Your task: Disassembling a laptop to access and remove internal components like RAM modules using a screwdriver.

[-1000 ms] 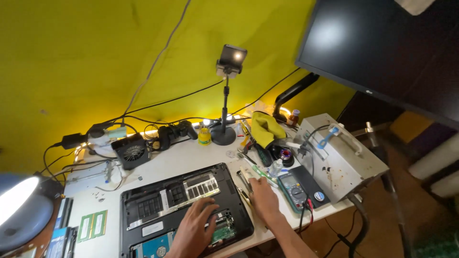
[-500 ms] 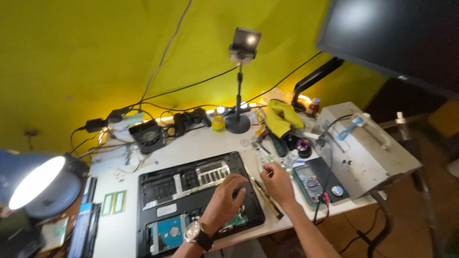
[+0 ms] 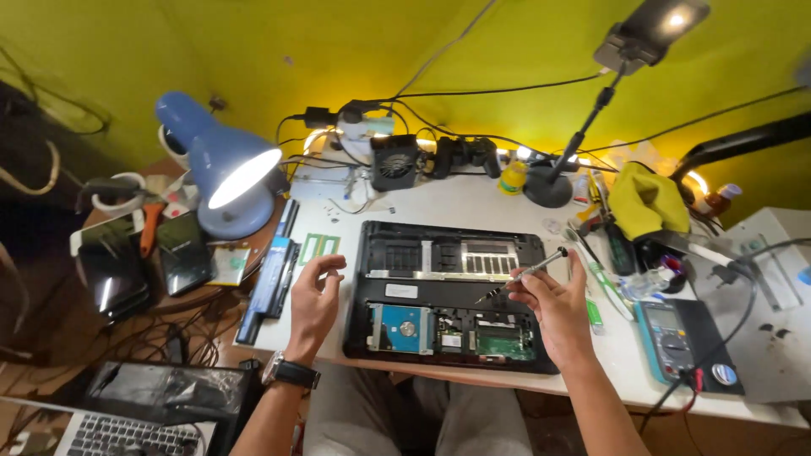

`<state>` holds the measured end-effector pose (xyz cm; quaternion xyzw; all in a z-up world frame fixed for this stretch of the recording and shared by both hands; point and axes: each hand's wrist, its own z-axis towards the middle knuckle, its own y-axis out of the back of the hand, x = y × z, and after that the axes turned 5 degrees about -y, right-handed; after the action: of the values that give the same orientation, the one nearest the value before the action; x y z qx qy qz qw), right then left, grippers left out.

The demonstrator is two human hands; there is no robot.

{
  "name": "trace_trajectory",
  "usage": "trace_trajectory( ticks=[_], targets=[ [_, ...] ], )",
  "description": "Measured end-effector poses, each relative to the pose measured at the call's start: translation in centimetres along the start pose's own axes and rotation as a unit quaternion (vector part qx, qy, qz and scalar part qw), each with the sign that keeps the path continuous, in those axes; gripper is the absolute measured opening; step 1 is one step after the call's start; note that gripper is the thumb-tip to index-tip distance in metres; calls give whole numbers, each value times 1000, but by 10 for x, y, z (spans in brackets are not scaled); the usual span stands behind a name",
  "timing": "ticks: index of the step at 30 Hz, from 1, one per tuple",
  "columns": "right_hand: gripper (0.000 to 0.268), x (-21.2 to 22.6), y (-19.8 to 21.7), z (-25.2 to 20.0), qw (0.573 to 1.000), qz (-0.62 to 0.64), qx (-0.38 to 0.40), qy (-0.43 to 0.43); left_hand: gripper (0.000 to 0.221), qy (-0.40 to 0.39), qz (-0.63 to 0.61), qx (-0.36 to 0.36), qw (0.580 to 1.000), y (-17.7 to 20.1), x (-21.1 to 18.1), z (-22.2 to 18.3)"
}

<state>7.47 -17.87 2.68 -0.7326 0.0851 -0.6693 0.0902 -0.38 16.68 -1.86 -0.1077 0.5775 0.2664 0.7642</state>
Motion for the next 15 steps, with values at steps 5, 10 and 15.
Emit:
trace_trajectory(
  ticks=[5,10,15],
  targets=[
    [95,-12,-26,3,999,16,5,-42,30,46,-22,1,999,3,22,-5],
    [88,-1,-21,7,996,9,-20,-87,42,-56,80,114,989,-12,19,15],
    [29,14,-13,19,977,-108,-112,-145,77,-149,231,219,936,-47,32,43]
  ],
)
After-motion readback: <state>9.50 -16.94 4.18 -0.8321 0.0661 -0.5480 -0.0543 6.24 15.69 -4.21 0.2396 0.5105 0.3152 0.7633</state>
